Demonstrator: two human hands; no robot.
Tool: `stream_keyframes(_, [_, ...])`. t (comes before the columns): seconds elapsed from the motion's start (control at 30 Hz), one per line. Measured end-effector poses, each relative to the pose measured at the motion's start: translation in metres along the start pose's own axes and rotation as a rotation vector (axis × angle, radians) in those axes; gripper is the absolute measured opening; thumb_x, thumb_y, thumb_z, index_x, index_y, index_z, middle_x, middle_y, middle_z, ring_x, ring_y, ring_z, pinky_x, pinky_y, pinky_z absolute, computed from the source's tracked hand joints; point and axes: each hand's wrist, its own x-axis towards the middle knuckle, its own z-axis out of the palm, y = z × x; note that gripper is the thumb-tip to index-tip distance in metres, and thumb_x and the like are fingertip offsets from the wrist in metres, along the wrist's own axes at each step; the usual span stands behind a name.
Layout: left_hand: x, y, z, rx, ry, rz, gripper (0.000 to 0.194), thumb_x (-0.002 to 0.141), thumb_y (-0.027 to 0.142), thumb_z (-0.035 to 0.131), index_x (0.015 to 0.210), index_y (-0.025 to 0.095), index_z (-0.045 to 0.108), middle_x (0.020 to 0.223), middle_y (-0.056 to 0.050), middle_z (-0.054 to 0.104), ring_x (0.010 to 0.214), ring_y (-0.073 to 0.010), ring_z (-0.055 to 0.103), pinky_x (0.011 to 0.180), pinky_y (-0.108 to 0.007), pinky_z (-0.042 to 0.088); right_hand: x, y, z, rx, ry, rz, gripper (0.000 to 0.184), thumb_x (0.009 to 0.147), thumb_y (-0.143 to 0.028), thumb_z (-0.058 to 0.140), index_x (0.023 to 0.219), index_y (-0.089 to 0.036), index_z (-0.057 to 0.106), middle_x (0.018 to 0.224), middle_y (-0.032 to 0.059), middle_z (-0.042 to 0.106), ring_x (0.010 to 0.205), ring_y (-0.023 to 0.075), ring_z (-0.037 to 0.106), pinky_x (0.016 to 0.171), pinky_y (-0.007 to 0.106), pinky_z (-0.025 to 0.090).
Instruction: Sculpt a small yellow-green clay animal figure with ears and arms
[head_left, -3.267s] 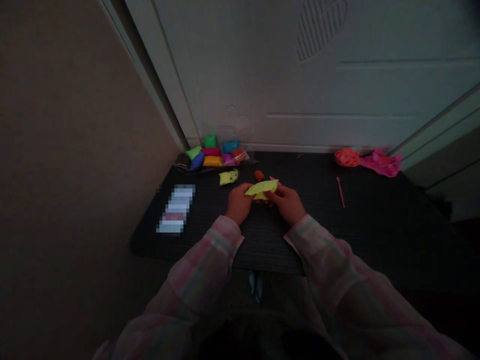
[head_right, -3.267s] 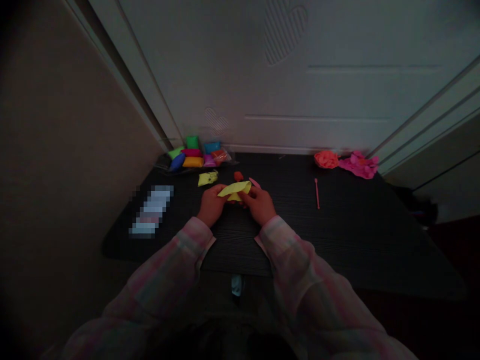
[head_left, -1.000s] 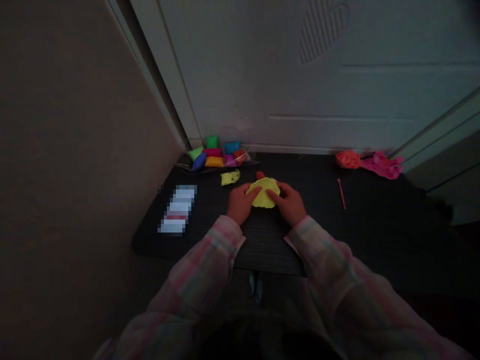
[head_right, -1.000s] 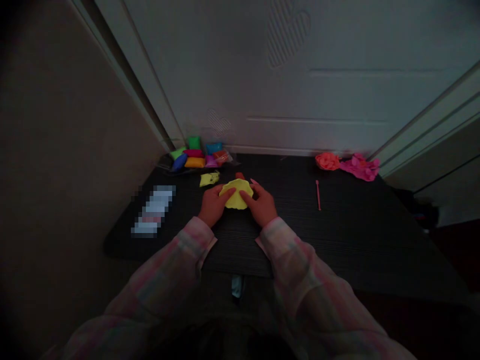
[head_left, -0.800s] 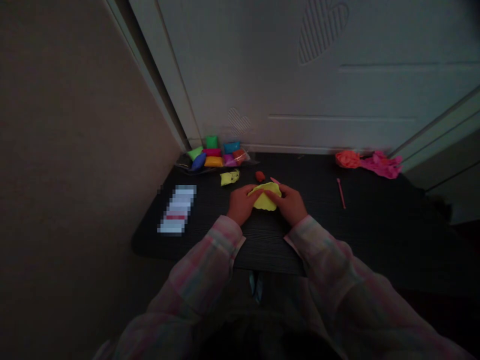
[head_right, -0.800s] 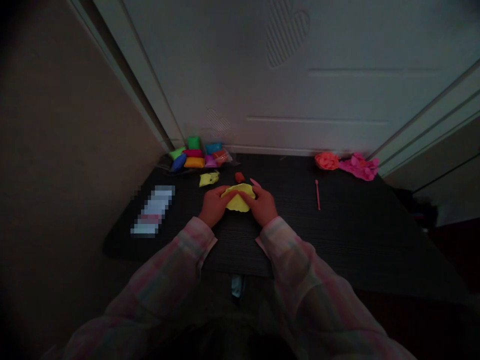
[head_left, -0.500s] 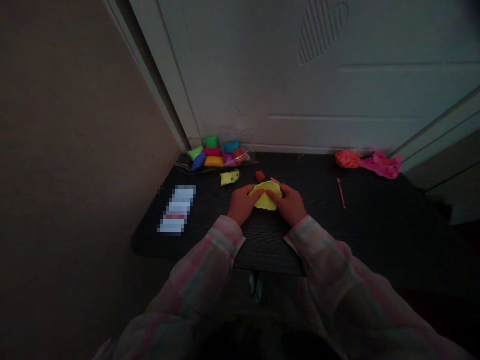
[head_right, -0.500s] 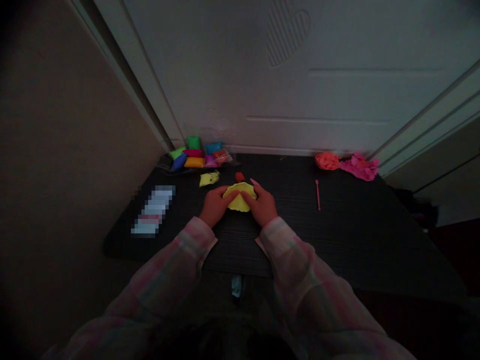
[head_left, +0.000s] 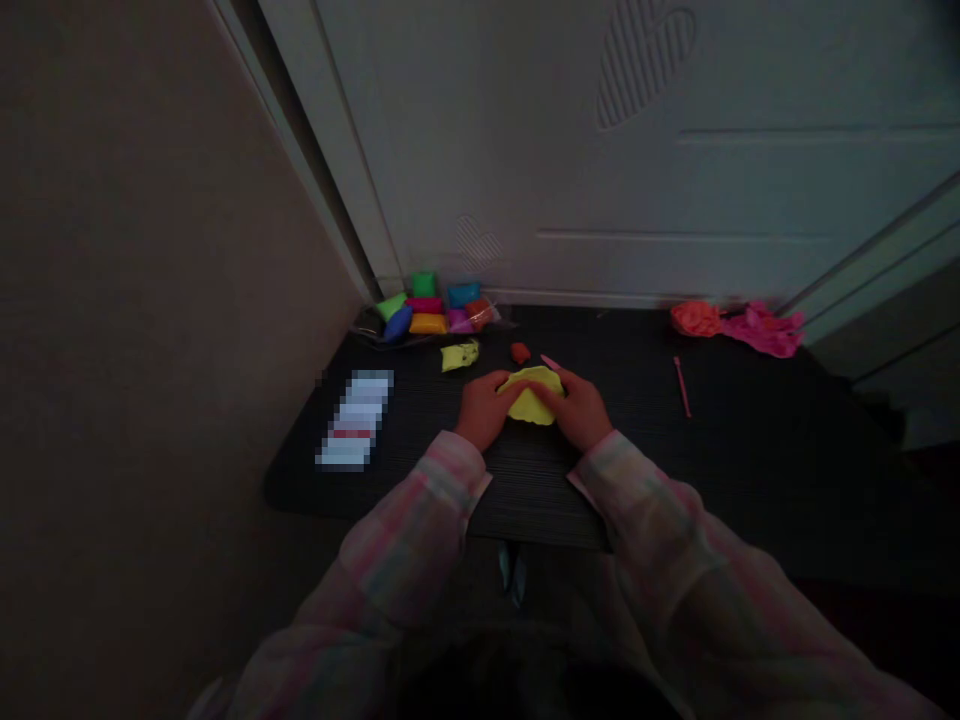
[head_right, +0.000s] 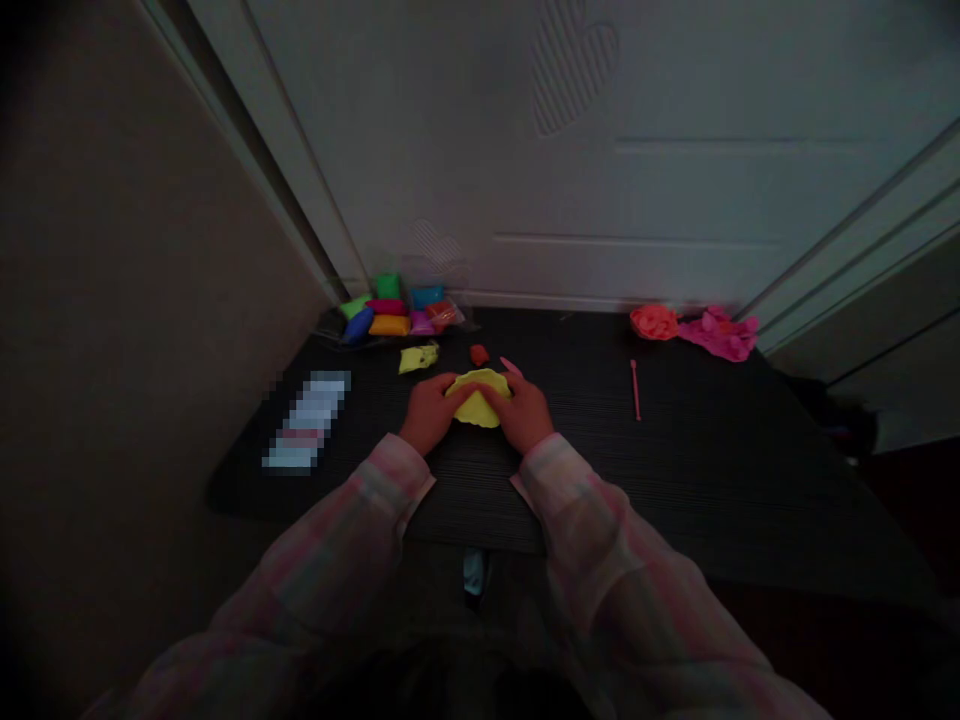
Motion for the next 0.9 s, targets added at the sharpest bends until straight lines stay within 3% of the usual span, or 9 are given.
stream_keyframes(0.2, [0.0014, -0.0004, 0.0007, 0.020, 0.006, 0.015, 0.028, 0.068, 0.040, 0.053, 0.075, 0.014, 0.061, 0.067, 0.000, 0.059, 0.062, -0.0112, 0.053, 0.057, -0.021, 0.039, -0.0013, -0.0040, -0.0014, -0.010, 0.090, 0.013, 0.031, 0.068, -0.039, 0.052, 0.086, -0.015, 0.061, 0.097, 0.0087, 0.062, 0.080, 0.0212, 0.058, 0.067, 0.032, 0.047])
stream_keyframes(0.33, [0.0013, -0.0003, -0.0004, 0.093, 0.007, 0.035, 0.026, 0.069, 0.039, 0.051, 0.066, 0.015, 0.059, 0.056, 0.003, 0.053, 0.057, -0.0099, 0.048, 0.054, -0.021, 0.036, -0.0006, -0.0045, -0.0015, 0.000, 0.088, 0.039, 0.029, 0.066, -0.039, 0.053, 0.080, -0.015, 0.061, 0.098, 0.0087, 0.062, 0.076, 0.0197, 0.059, 0.064, 0.031, 0.047])
stream_keyframes(0.53, [0.0003, -0.0009, -0.0005, 0.062, 0.022, 0.044, 0.023, 0.069, 0.037, 0.051, 0.066, 0.015, 0.058, 0.056, 0.004, 0.051, 0.056, -0.0086, 0.046, 0.052, -0.020, 0.035, 0.0001, -0.0028, -0.0003, 0.044, 0.072, 0.023, 0.029, 0.063, -0.039, 0.056, 0.080, -0.016, 0.059, 0.102, 0.0071, 0.061, 0.077, 0.0183, 0.057, 0.064, 0.030, 0.046])
stream_keyframes(0.73, [0.0009, -0.0048, 0.0016, 0.039, 0.019, 0.055, 0.024, 0.069, 0.039, 0.052, 0.065, 0.015, 0.054, 0.057, 0.004, 0.049, 0.056, -0.0083, 0.045, 0.051, -0.020, 0.034, -0.0013, -0.0059, -0.0008, -0.009, 0.073, 0.042, 0.026, 0.063, -0.039, 0.055, 0.075, -0.016, 0.056, 0.080, 0.0057, 0.063, 0.064, 0.0164, 0.056, 0.058, 0.029, 0.045])
stream_keyframes(0.9, [0.0008, -0.0052, 0.0023, 0.036, 0.034, 0.034, 0.024, 0.067, 0.039, 0.054, 0.061, 0.016, 0.049, 0.055, 0.005, 0.047, 0.054, -0.0078, 0.044, 0.050, -0.020, 0.033, -0.0020, -0.0079, -0.0010, -0.035, 0.099, 0.009, 0.022, 0.063, -0.038, 0.055, 0.070, -0.017, 0.055, 0.082, 0.0056, 0.063, 0.063, 0.0156, 0.055, 0.056, 0.027, 0.045])
